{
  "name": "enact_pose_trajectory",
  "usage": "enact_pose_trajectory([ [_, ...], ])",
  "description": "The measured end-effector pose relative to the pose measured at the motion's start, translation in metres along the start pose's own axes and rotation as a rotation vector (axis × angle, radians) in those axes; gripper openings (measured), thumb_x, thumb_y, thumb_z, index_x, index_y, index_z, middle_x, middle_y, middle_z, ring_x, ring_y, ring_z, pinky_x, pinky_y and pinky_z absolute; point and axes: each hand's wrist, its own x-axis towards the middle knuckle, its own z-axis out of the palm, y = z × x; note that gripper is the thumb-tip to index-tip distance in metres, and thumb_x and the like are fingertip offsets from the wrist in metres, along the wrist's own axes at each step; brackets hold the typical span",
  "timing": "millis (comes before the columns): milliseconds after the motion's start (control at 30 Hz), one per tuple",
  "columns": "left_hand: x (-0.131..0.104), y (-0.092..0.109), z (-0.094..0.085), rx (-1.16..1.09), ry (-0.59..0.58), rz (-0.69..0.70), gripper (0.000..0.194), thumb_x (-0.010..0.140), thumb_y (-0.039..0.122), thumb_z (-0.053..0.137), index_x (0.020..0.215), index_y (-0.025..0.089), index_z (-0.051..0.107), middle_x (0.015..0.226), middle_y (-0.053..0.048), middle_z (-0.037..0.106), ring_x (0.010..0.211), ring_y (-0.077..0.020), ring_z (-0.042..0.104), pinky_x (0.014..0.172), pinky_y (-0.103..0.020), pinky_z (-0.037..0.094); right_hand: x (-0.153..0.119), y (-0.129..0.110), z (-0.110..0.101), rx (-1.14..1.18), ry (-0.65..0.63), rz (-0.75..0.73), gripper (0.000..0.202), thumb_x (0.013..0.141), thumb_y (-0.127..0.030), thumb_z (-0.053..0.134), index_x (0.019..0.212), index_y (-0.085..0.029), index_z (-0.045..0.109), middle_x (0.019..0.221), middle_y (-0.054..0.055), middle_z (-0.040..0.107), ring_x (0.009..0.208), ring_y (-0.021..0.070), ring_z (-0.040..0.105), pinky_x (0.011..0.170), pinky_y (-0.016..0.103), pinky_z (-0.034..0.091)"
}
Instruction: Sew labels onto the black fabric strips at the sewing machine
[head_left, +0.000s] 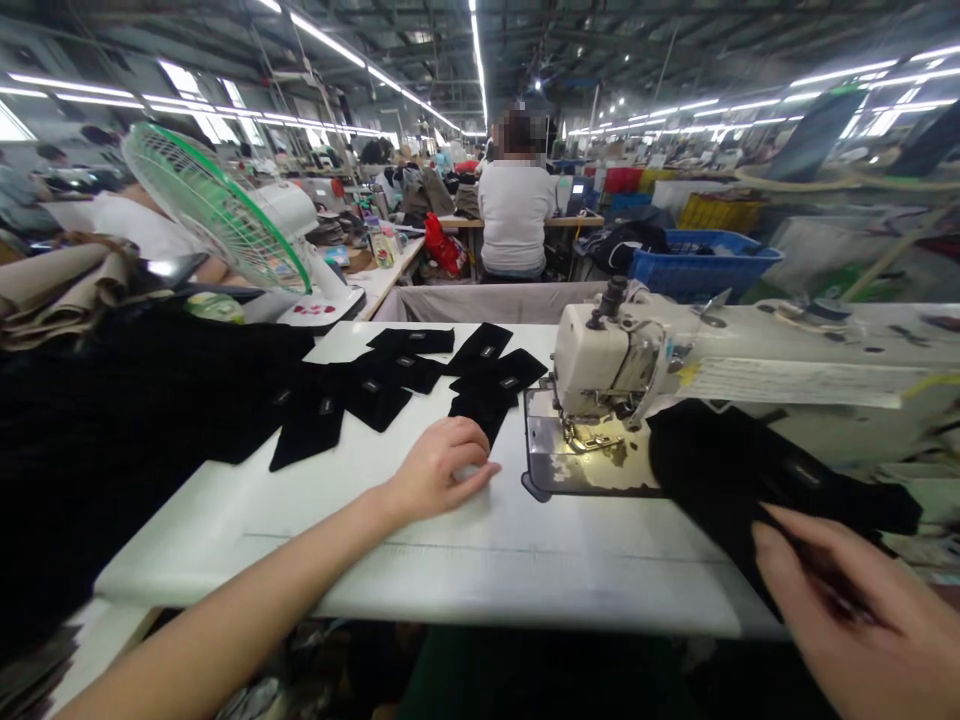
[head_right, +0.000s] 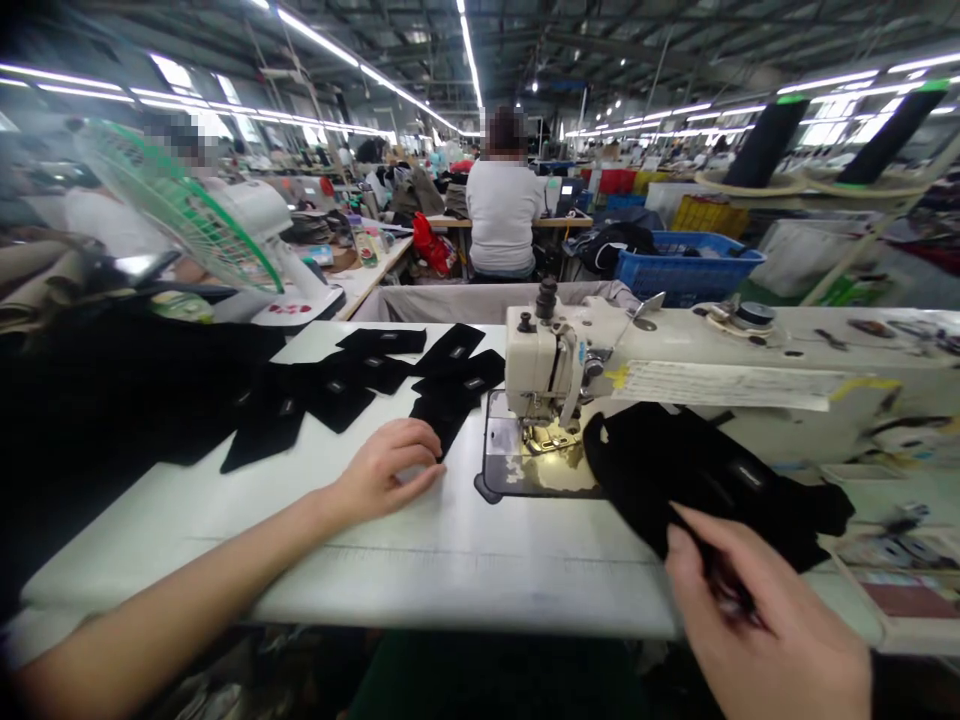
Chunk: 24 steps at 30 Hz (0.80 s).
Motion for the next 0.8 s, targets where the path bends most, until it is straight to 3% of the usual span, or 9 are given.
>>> enact_pose_trajectory([
  [33, 0.003, 0.014, 0.008, -0.141, 0.024, -0.070, 0.015, 0.090, 0.032, 0.068, 0.092, 0.018, 0.072, 0.101, -0.010, 0.071, 0.101, -0.0247, 0.065, 0.094, -0.044, 0.052, -0.004, -0.010, 0.001, 0.095, -0.109, 0.049, 0.028, 0.088, -0.049, 0.063, 0.099, -0.026, 0.076, 0.094, 0.002, 0.077, 0.077, 0.0220, 0.071, 0.072, 0.030, 0.054],
  [67, 0.007, 0.028, 0.016, -0.322, 0.023, -0.154, 0.027, 0.085, 0.035, 0.074, 0.107, 0.019, 0.070, 0.110, -0.010, 0.070, 0.106, -0.0250, 0.064, 0.094, -0.043, 0.051, -0.007, -0.018, 0.004, 0.204, -0.234, 0.119, 0.030, 0.087, -0.051, 0.064, 0.096, -0.026, 0.076, 0.091, 0.002, 0.077, 0.076, 0.0210, 0.071, 0.067, 0.027, 0.055],
  [167, 0.020, 0.056, 0.035, -0.934, -0.128, -0.423, 0.065, 0.073, 0.038, 0.086, 0.130, 0.022, 0.060, 0.123, -0.011, 0.068, 0.111, -0.0247, 0.065, 0.090, -0.037, 0.053, -0.013, -0.038, 0.019, 0.511, -0.559, 0.379, 0.039, 0.089, -0.056, 0.062, 0.102, -0.022, 0.076, 0.083, 0.002, 0.075, 0.076, 0.0206, 0.071, 0.064, 0.024, 0.055],
  [233, 0.029, 0.061, 0.042, -1.157, -0.200, -0.618, 0.053, 0.070, 0.039, 0.087, 0.115, 0.018, 0.068, 0.106, -0.009, 0.073, 0.091, -0.0199, 0.069, 0.076, -0.030, 0.053, -0.017, -0.045, 0.030, 0.611, -0.644, 0.484, 0.043, 0.091, -0.057, 0.060, 0.105, -0.020, 0.076, 0.075, 0.002, 0.072, 0.074, 0.0208, 0.070, 0.066, 0.026, 0.056],
  [333, 0.039, 0.056, 0.047, -1.162, -0.149, -0.769, 0.040, 0.064, 0.036, 0.091, 0.090, 0.014, 0.072, 0.082, -0.003, 0.073, 0.069, -0.0132, 0.066, 0.064, -0.024, 0.049, -0.022, -0.047, 0.042, 0.590, -0.617, 0.443, 0.041, 0.091, -0.056, 0.060, 0.102, -0.020, 0.076, 0.077, 0.004, 0.072, 0.080, 0.0227, 0.070, 0.070, 0.028, 0.057],
  [400, 0.042, 0.054, 0.051, -1.128, -0.135, -0.729, 0.039, 0.058, 0.032, 0.093, 0.085, 0.014, 0.071, 0.080, -0.002, 0.073, 0.071, -0.0135, 0.066, 0.070, -0.026, 0.051, -0.023, -0.047, 0.044, 0.518, -0.487, 0.361, 0.037, 0.090, -0.053, 0.062, 0.102, -0.021, 0.076, 0.093, 0.006, 0.074, 0.084, 0.0225, 0.069, 0.071, 0.029, 0.057],
  [533, 0.041, 0.060, 0.058, -1.139, -0.213, -0.564, 0.034, 0.062, 0.032, 0.091, 0.083, 0.015, 0.071, 0.084, -0.002, 0.074, 0.078, -0.0151, 0.067, 0.080, -0.029, 0.052, -0.013, -0.050, 0.044, 0.417, -0.257, 0.202, 0.041, 0.085, -0.048, 0.071, 0.118, -0.023, 0.071, 0.106, 0.007, 0.070, 0.061, 0.0143, 0.057, 0.056, 0.028, 0.052],
  [700, 0.035, 0.071, 0.049, -1.041, -0.231, -0.472, 0.038, 0.071, 0.048, 0.085, 0.082, 0.014, 0.072, 0.078, -0.003, 0.071, 0.072, -0.0161, 0.065, 0.070, -0.028, 0.052, 0.006, -0.056, 0.033, 0.504, -0.321, 0.137, 0.015, 0.088, -0.037, 0.069, 0.091, -0.025, 0.079, 0.086, 0.004, 0.072, 0.065, 0.0156, 0.064, 0.056, 0.024, 0.053],
  [800, 0.035, 0.073, 0.036, -1.101, -0.282, -0.406, 0.051, 0.087, 0.063, 0.064, 0.104, 0.017, 0.074, 0.104, -0.010, 0.074, 0.099, -0.0247, 0.068, 0.089, -0.038, 0.054, 0.010, -0.062, 0.012, 0.557, -0.390, 0.061, 0.013, 0.088, -0.034, 0.068, 0.090, -0.031, 0.081, 0.079, 0.001, 0.076, 0.069, 0.0187, 0.071, 0.060, 0.025, 0.057],
])
